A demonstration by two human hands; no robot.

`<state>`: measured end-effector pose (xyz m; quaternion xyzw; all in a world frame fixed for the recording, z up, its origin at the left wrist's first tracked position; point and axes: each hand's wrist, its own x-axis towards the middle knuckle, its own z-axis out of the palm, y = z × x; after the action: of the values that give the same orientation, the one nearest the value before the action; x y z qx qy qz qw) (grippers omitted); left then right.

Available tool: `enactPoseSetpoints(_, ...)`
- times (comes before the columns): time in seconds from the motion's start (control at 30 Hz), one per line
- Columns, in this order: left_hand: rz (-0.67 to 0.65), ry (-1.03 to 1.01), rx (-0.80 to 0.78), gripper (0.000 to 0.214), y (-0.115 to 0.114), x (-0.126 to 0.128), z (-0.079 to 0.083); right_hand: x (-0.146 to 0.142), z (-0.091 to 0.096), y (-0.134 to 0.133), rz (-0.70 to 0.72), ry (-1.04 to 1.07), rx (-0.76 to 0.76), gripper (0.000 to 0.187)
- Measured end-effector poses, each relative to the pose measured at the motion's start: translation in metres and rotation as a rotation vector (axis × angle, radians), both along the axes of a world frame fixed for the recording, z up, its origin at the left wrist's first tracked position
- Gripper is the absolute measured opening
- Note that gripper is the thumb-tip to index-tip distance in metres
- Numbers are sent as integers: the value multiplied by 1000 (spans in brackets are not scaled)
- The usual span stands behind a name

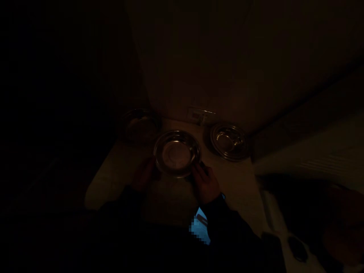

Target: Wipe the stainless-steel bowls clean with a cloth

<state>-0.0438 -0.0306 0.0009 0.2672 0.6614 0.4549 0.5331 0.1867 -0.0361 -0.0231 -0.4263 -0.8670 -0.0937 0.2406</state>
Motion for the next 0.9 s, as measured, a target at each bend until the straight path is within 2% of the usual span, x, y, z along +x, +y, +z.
enactPoseSetpoints(0.17, 32, -155, -3, 25, -1, 4, -6, -6, -2, 1, -25, 49, -23, 44)
enactPoseSetpoints(0.33, 64, -274, -22, 28, -8, 9, -14, -22, -3, -12, -34, 59, -6, 48)
enactPoseSetpoints(0.47, 99, -340, -64, 26, -14, 12, -12, -35, -6, -25, -34, 27, -9, 48)
enactPoseSetpoints(0.63, 58, -354, -113, 31, -21, 14, -12, -57, -10, -39, -19, 7, -34, 46)
enactPoseSetpoints(0.7, 39, -301, -92, 33, -21, 13, -14, -70, -8, -42, 15, 40, -40, 43)
enactPoseSetpoints(0.77, 7, -160, -34, 32, -21, 10, -14, -82, -2, -43, 47, 115, -85, 41)
enactPoseSetpoints(0.9, -134, 106, -42, 35, -29, 0, 1, -92, 29, -37, 96, 401, -336, 41)
